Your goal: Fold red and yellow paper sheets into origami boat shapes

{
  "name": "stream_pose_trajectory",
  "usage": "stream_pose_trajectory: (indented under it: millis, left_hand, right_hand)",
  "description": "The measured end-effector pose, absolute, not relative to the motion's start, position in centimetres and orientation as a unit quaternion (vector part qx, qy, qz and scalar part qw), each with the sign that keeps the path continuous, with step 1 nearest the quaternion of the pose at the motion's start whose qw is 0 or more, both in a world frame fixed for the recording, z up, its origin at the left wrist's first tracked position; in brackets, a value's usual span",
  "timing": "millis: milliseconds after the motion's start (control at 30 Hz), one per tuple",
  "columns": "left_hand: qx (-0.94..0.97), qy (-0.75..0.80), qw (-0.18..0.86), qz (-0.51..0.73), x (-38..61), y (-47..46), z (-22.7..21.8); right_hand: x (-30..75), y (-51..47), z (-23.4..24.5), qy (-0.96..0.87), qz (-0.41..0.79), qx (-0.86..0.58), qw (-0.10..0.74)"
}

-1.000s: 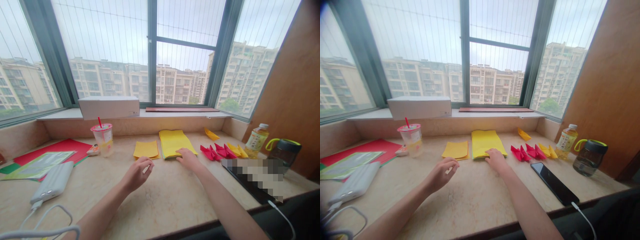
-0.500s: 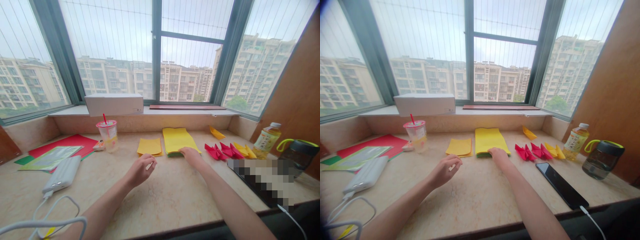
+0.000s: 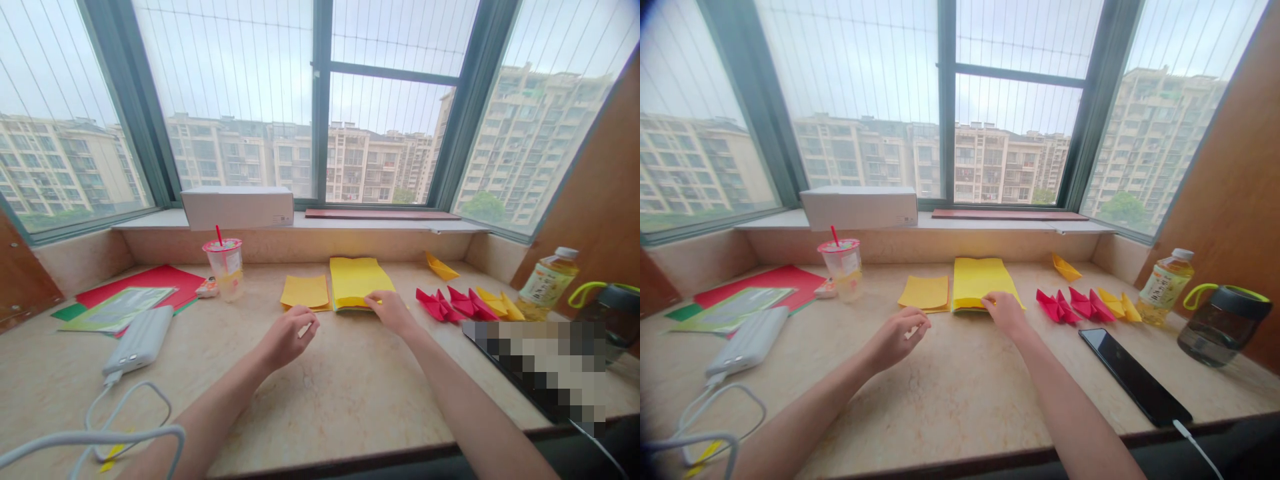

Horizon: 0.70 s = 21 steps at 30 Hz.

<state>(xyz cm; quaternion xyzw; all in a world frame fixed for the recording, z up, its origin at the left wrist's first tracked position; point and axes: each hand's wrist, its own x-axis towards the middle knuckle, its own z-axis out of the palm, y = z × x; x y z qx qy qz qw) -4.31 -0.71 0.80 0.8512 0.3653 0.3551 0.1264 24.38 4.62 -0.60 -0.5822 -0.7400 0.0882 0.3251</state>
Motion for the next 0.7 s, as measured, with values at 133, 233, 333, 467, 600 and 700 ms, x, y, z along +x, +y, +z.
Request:
stream_pose_trajectory:
  millis: [133,233,333,467,600,700]
  left_hand:
    - [0.784,0.398,0.236,0.413,-3.9,-0.1,0.2]
    - [0.661,0.4,0.425,0.472,-3.8,0.5,-0.4]
    - [0.507,0.354,0.607,0.499,-4.0,0.7,-0.1]
    - [0.449,0.244,0.676,0.531,-4.6,0.1,1.7]
    - [0.444,0.226,0.672,0.548,-5.0,-0.5,2.8]
    - [0.436,0.22,0.684,0.542,-5.2,-0.4,2.7]
  right_hand:
    - [23.3,3.4,0.3,-0.701,0.049,-0.577,0.416]
    - [21.8,1.6,1.2,-0.692,0.017,-0.514,0.506]
    - [20.2,-0.7,1.8,-0.717,-0.026,-0.392,0.575]
    - [18.6,-2.7,2.2,-0.856,-0.028,-0.199,0.476]
    - [17.8,-3.2,2.2,-0.929,-0.002,-0.133,0.347]
    - [17.7,-3.3,2.2,-0.947,-0.015,-0.127,0.294]
